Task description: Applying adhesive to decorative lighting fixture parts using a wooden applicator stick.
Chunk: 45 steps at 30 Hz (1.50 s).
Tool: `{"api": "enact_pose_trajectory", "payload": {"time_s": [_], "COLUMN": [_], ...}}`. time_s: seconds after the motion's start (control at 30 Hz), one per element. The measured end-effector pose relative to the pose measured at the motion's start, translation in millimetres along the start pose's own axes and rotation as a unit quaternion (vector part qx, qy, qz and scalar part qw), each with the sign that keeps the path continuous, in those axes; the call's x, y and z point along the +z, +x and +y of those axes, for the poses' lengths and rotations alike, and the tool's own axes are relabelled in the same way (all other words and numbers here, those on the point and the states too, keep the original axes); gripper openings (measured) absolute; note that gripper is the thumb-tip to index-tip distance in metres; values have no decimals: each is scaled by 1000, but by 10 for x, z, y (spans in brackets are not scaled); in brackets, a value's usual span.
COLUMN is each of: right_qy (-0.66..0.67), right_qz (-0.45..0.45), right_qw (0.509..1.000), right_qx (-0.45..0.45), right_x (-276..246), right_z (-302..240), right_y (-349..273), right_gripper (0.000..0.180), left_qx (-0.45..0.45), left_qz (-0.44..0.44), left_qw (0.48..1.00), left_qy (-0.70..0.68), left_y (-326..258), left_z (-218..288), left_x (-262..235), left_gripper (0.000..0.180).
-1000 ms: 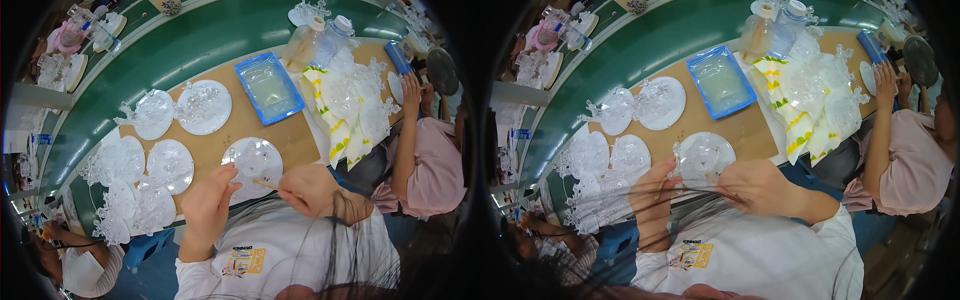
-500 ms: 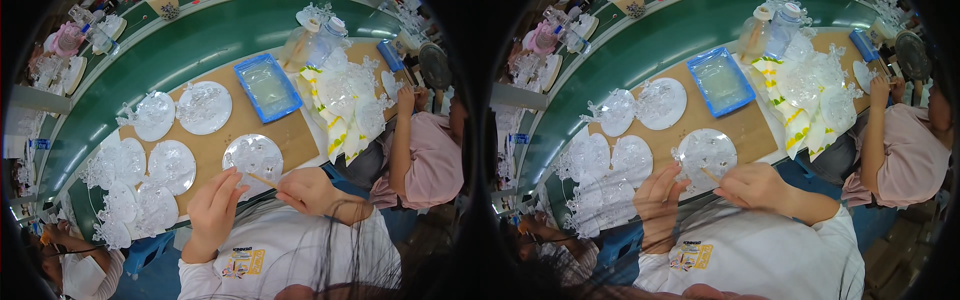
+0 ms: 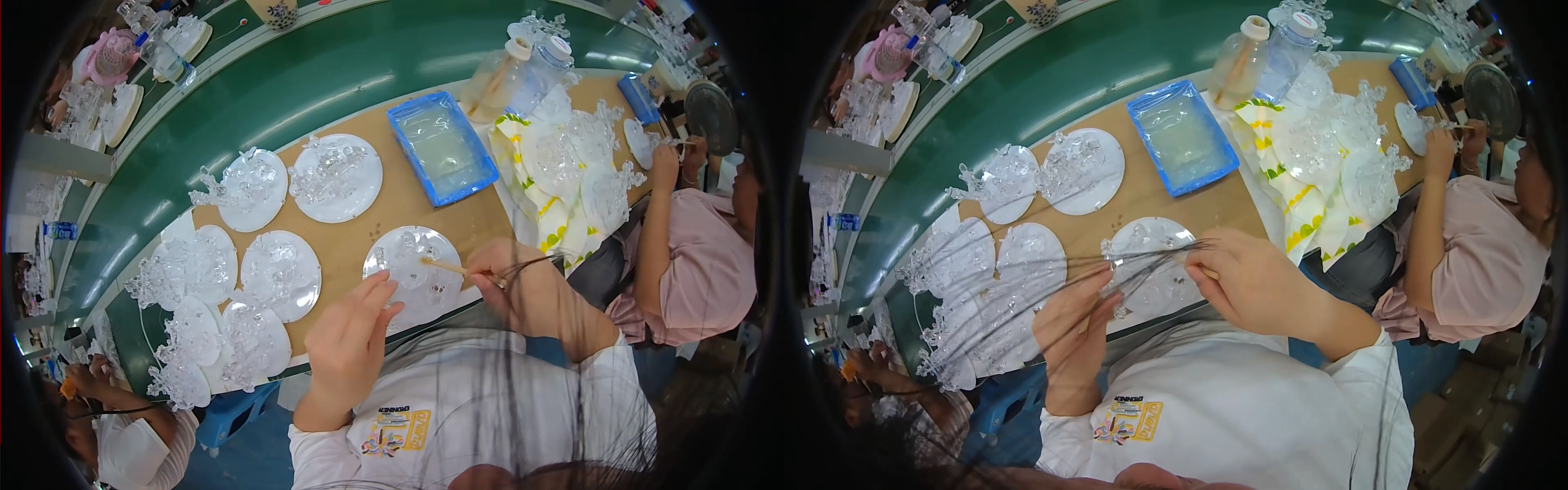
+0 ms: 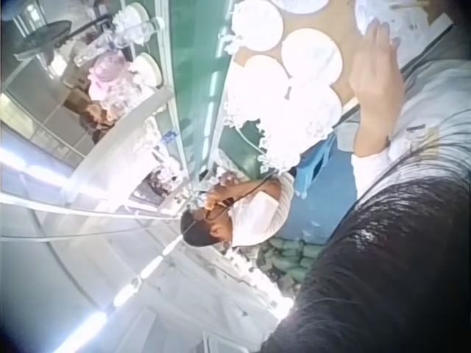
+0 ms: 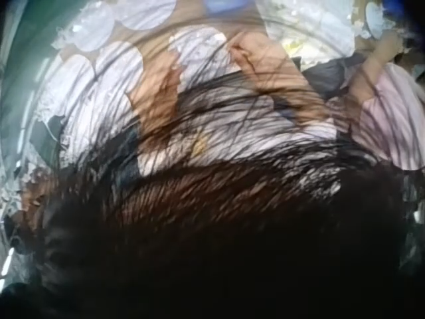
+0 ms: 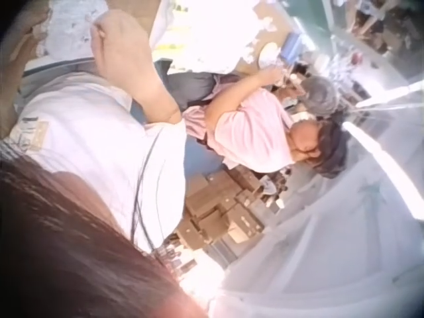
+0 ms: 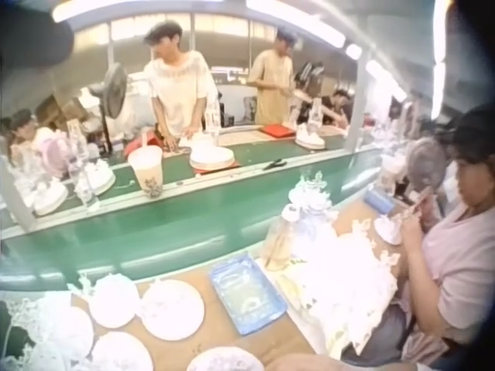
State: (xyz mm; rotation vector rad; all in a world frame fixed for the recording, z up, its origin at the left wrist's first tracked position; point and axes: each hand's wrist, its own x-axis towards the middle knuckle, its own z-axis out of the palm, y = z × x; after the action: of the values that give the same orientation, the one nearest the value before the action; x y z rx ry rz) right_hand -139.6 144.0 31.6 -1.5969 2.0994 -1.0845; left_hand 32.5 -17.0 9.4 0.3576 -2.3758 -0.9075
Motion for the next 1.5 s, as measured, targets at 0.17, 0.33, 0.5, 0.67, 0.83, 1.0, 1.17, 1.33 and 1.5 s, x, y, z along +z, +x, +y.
{"api": "enact_pose_trajectory", "payload": {"time_s": [0.17, 0.33, 0.5, 0.67, 0.83, 1.0, 1.17, 1.33, 1.5], "right_qy": [56, 103, 21, -28, -17, -38, -81, -100, -121], "right_qz": [-48, -112, -94, -55, -5, -40, -65, -8, -84], "right_qw": [997, 988, 990, 985, 989, 989, 978, 975, 980], "right_qx": [6, 31, -104, -161, -149, -134, -178, -200, -137], "right_x": [-45, -86, 85, 186, 301, 290, 327, 351, 166], "right_z": [161, 174, 177, 39, -120, -217, -202, -105, -215], "right_y": [78, 255, 194, 144, 243, 442, 366, 192, 17], "right_gripper": [13, 15, 24, 27, 22, 15, 14, 14, 21], "left_qx": [-40, -20, -47, 20, 14, 34, 8, 24, 47], "left_qz": [-36, -54, -50, -28, -46, -100, -65, -30, -34], "left_qw": [998, 994, 993, 999, 998, 994, 997, 999, 998], "left_qy": [-27, -96, -100, 23, -46, 42, -27, -36, 9], "left_y": [110, 224, 238, 224, 154, 298, 225, 170, 207], "left_z": [-66, -198, -304, -151, -173, -52, -155, -195, -179], "left_x": [-39, -14, -16, -20, 9, -176, -109, -50, -79], "left_gripper": [41, 36, 36, 42, 45, 46, 46, 44, 42]}}
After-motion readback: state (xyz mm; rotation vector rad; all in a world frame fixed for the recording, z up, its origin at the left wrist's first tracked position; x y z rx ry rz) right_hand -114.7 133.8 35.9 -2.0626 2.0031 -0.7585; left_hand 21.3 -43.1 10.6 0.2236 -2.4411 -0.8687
